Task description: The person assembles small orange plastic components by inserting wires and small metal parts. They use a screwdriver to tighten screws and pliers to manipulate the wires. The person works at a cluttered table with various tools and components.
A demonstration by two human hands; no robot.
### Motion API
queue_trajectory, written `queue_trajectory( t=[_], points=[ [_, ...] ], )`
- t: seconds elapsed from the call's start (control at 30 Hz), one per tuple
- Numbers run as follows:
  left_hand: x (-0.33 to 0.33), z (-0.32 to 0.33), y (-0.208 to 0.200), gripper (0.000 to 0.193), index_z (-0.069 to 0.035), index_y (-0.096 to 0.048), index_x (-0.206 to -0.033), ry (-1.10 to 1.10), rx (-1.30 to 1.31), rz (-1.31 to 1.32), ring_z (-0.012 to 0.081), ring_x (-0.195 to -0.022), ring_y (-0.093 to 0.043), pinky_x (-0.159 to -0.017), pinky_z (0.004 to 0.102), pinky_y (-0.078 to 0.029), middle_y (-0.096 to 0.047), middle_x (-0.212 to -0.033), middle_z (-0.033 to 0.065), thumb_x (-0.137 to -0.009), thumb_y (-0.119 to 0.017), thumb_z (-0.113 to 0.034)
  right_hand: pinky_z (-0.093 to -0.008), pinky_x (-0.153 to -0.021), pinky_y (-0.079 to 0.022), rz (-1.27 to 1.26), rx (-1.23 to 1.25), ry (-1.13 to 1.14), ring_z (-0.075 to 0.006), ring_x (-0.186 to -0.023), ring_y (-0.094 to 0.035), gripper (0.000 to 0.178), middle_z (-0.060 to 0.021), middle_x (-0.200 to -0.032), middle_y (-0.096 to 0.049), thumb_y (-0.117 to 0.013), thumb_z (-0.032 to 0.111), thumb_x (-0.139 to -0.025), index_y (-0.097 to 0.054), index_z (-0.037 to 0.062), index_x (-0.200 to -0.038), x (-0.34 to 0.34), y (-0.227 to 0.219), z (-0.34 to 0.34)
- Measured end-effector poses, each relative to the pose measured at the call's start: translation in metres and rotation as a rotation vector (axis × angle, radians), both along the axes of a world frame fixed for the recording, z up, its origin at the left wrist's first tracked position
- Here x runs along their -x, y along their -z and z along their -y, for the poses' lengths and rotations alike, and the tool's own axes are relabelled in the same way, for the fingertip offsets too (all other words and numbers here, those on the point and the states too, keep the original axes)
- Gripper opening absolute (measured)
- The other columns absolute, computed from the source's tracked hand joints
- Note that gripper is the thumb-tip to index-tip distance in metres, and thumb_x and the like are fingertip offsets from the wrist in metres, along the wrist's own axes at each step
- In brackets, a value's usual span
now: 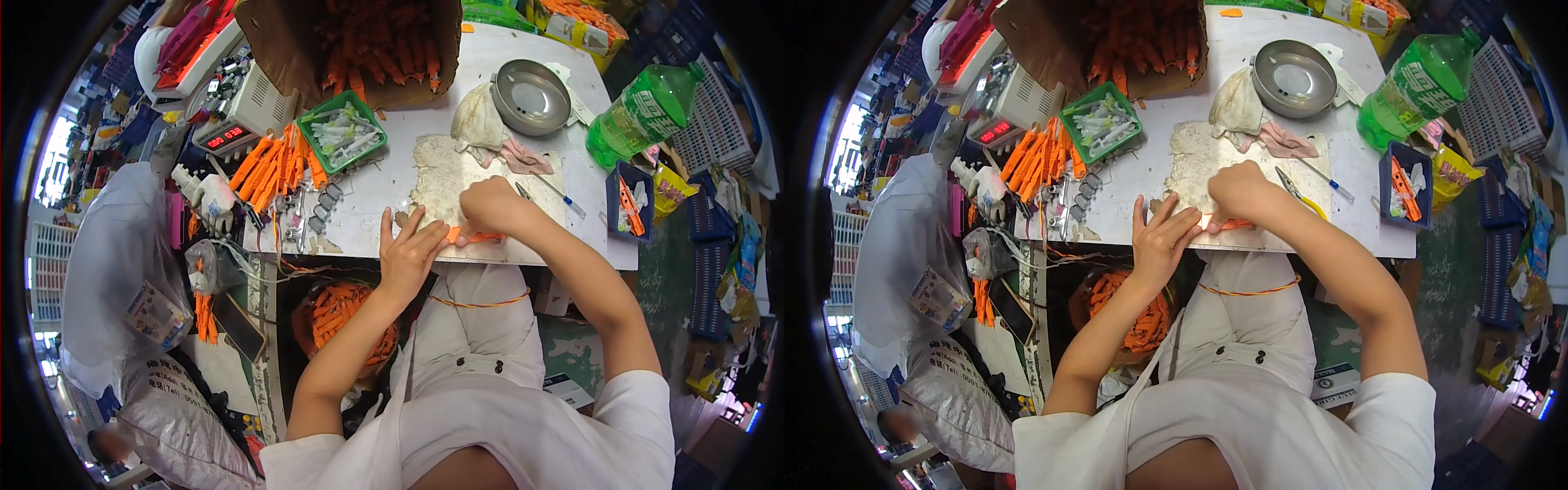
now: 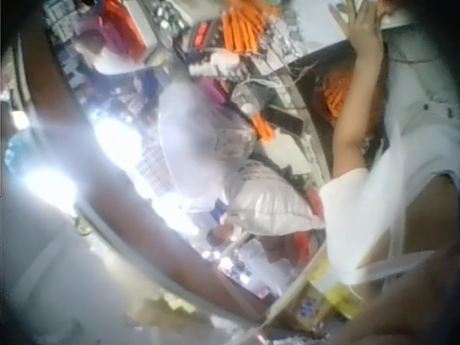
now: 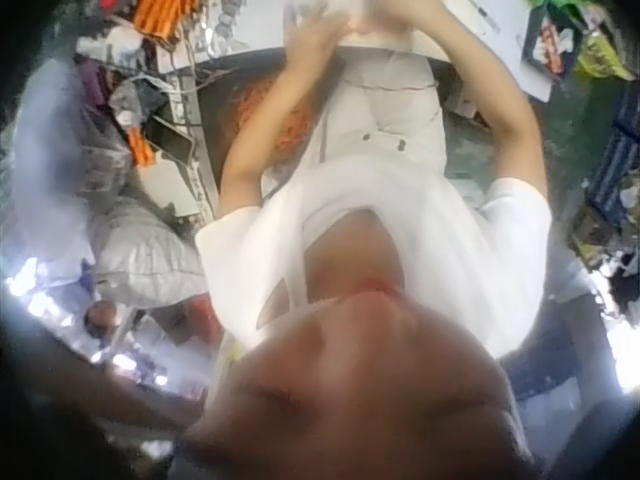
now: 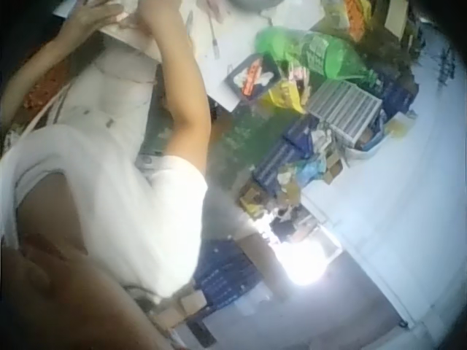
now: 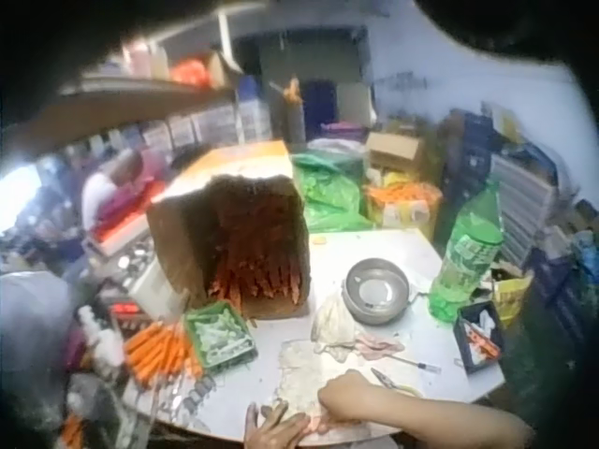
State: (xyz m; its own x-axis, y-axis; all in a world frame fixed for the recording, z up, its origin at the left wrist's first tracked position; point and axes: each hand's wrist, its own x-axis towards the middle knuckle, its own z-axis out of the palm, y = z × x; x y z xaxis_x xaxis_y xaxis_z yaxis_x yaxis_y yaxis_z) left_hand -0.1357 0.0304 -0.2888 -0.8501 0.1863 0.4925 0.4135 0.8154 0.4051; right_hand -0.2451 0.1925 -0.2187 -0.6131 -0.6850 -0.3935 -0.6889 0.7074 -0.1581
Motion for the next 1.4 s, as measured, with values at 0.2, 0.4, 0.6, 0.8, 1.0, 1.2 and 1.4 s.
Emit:
queue_trajectory(
  t=[0.2,0.4,0.6,0.8,1.0,1.2,1.4],
  points=[
    [0.000,-0.003,0.001,0.019,-0.014,-0.071,-0.098,-0.007,-0.013,-0.006,0.0233,-0.112,-0.058,-0.107,0.0533,-0.024,-0.070,-0.101,0.0003,-0.081,-0.070,-0.021,-0.0383,-0.062,-0.047,0.006,-0.080,0.236,-0.0261,-0.064,-0.065,0.041,-0.0076,-0.063,-0.065,-0.078,0.050,-0.059,-0.069,0.0096,-0.063,-0.004,0.005,-0.049],
    [0.002,0.003,0.007,0.028,-0.009,-0.065,-0.107,0.070,0.072,-0.067,0.0223,-0.111,-0.057,-0.104,0.0502,-0.030,-0.066,-0.103,0.0030,-0.080,-0.069,-0.017,-0.0386,-0.081,-0.042,-0.099,0.161,0.158,-0.0262,-0.085,-0.059,0.035,-0.0062,-0.081,-0.064,-0.077,0.041,-0.065,-0.066,0.0105,-0.079,-0.023,0.014,-0.068],
    [-0.011,0.007,-0.004,0.039,-0.001,-0.058,-0.118,0.134,0.145,-0.117,0.0241,-0.103,-0.055,-0.103,0.0504,-0.033,-0.057,-0.099,0.0070,-0.080,-0.064,-0.010,-0.0356,-0.078,-0.044,-0.070,0.679,0.393,-0.0262,-0.086,-0.057,0.030,-0.0076,-0.093,-0.061,-0.075,0.026,-0.073,-0.061,0.0094,-0.094,-0.066,0.022,-0.083],
    [-0.042,-0.004,-0.027,0.042,-0.008,-0.066,-0.112,-0.006,0.009,-0.230,0.0234,-0.101,-0.054,-0.105,0.0534,-0.028,-0.057,-0.093,0.0039,-0.071,-0.075,-0.010,-0.0271,-0.088,-0.042,0.658,1.545,0.852,-0.0117,-0.098,-0.055,0.042,-0.0040,-0.103,-0.060,-0.069,0.032,-0.086,-0.058,0.0004,-0.112,-0.113,0.023,-0.062],
    [-0.061,-0.023,-0.034,0.038,-0.011,-0.067,-0.106,-0.092,-0.096,-0.277,0.0212,-0.101,-0.053,-0.105,0.0522,-0.027,-0.057,-0.091,0.0010,-0.069,-0.078,-0.008,-0.0314,-0.096,-0.037,0.683,1.840,0.709,-0.0168,-0.104,-0.053,0.041,-0.0082,-0.104,-0.059,-0.058,0.037,-0.092,-0.058,-0.0006,-0.109,-0.116,0.006,-0.041],
    [-0.064,-0.031,-0.031,0.039,-0.011,-0.065,-0.102,-0.088,-0.113,-0.284,0.0217,-0.102,-0.052,-0.105,0.0523,-0.027,-0.057,-0.091,0.0007,-0.067,-0.080,-0.008,-0.0298,-0.088,-0.038,0.626,1.955,0.661,-0.0152,-0.093,-0.051,0.032,-0.0073,-0.096,-0.057,-0.056,0.032,-0.094,-0.057,0.0001,-0.099,-0.118,0.000,-0.034],
    [-0.063,-0.039,-0.045,0.038,-0.007,-0.063,-0.106,0.039,-0.358,0.015,0.0269,-0.105,-0.052,-0.102,0.0499,-0.031,-0.058,-0.102,0.0067,-0.073,-0.078,-0.016,-0.0288,-0.085,-0.038,0.787,1.892,0.701,-0.0141,-0.091,-0.051,0.032,-0.0063,-0.092,-0.057,-0.056,0.032,-0.094,-0.058,0.0002,-0.096,-0.112,-0.001,-0.044]
  ],
)
